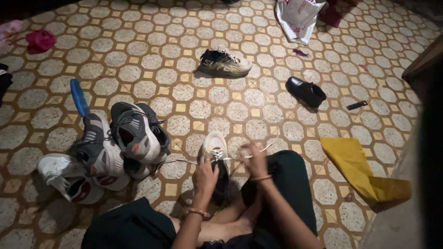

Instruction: The person sits on the floor and unlaces a dark sneaker, then picks up a white sneaker and begins to re-lace it. The person handles the laces by hand, threading them through the eyelets and tying a knot.

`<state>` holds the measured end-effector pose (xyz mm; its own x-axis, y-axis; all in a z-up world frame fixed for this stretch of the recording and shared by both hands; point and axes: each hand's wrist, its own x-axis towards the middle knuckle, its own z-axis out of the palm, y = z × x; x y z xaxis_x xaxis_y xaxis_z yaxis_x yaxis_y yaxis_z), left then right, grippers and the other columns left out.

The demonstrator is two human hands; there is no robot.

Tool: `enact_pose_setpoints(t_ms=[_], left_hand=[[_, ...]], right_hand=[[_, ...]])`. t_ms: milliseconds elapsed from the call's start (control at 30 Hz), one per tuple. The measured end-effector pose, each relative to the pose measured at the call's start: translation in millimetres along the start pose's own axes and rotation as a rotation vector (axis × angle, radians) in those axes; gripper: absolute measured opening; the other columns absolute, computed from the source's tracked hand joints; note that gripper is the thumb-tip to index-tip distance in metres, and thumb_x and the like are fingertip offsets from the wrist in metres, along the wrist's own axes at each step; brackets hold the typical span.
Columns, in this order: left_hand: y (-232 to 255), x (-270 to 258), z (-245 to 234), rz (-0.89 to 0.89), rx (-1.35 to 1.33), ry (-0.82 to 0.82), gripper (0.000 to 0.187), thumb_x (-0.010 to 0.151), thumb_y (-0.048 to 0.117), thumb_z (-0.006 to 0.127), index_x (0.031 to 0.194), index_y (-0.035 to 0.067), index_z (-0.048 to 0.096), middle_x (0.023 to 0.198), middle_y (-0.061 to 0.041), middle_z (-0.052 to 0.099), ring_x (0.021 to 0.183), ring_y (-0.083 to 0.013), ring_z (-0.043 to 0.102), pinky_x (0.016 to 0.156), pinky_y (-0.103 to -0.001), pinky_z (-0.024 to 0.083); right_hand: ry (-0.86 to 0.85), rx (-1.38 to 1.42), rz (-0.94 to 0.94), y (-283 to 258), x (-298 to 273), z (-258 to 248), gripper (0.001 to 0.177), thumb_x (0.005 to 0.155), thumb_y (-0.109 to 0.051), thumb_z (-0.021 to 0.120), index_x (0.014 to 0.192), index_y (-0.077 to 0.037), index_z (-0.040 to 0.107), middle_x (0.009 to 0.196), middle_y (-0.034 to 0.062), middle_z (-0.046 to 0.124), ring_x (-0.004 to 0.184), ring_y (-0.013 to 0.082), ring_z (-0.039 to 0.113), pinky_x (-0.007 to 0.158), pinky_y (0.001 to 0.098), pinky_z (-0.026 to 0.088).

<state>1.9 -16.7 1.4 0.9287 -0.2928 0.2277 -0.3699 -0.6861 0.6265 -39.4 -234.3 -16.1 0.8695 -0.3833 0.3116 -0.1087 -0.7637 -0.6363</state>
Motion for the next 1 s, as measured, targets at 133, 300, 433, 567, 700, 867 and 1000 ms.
enact_pose_setpoints(t_ms=[133,300,433,567,700,867,1000], left_hand=[[-1,16,18,0.171,0.127,0.043,0.033,0.08,0.023,0.07,0.107,0.005,0.068,0.103,-0.016,0.067,0.094,-0.0392,0.068,0.077,-0.046,0.057],[-8,18,39,0.126,0.193,-0.108,0.016,0.096,0.018,0.063,0.106,0.008,0.07,0.108,-0.011,0.067,0.091,-0.0336,0.068,0.077,-0.046,0.056],[-7,14,40,0.142,0.065,0.063,0.015,0.092,0.024,0.068,0.094,0.01,0.071,0.1,-0.009,0.068,0.094,-0.0319,0.068,0.078,-0.046,0.054],[-2,26,21,-0.059,-0.075,0.01,0.017,0.087,0.025,0.072,0.097,0.012,0.074,0.103,-0.01,0.067,0.097,-0.0329,0.065,0.083,-0.044,0.053],[10,25,20,0.155,0.189,0.007,0.021,0.08,0.025,0.073,0.097,0.013,0.075,0.104,-0.009,0.068,0.105,-0.0301,0.063,0.091,-0.047,0.046],[12,23,43,0.263,0.449,0.069,0.017,0.088,0.022,0.067,0.102,0.014,0.073,0.109,-0.006,0.069,0.11,-0.0246,0.063,0.098,-0.047,0.044],[-18,25,66,-0.054,0.226,0.029,0.014,0.096,0.022,0.064,0.103,0.011,0.07,0.107,-0.008,0.07,0.105,-0.029,0.065,0.097,-0.051,0.047]], right_hand=[[-0.342,0.136,0.09,-60,-11,10,0.038,0.081,-0.031,0.079,0.102,-0.003,0.066,0.089,0.0165,0.076,0.078,0.0298,0.075,0.069,0.041,0.06],[-0.403,-0.292,0.21,-72,-12,19,0.04,0.089,-0.042,0.069,0.099,-0.004,0.066,0.088,0.0224,0.072,0.082,0.0423,0.07,0.073,0.0515,0.055],[-0.32,-0.314,0.066,-35,-13,51,0.032,0.094,-0.039,0.06,0.101,-0.008,0.068,0.082,0.021,0.073,0.076,0.0407,0.07,0.067,0.0523,0.054],[-0.464,0.148,0.359,10,-5,61,0.032,0.095,-0.039,0.063,0.102,-0.008,0.071,0.076,0.0141,0.073,0.06,0.03,0.068,0.054,0.0424,0.052],[-0.529,0.359,0.418,26,-11,65,0.036,0.098,-0.037,0.061,0.098,-0.003,0.071,0.071,0.0087,0.068,0.053,0.0151,0.062,0.048,0.0316,0.05],[-0.485,0.405,0.357,19,-10,64,0.033,0.096,-0.035,0.063,0.107,-0.005,0.071,0.072,0.0052,0.068,0.055,0.0132,0.061,0.049,0.0309,0.05],[-0.479,0.412,0.42,20,-12,59,0.032,0.096,-0.034,0.059,0.105,-0.006,0.072,0.072,0.0036,0.071,0.057,0.0107,0.065,0.049,0.0299,0.052]])
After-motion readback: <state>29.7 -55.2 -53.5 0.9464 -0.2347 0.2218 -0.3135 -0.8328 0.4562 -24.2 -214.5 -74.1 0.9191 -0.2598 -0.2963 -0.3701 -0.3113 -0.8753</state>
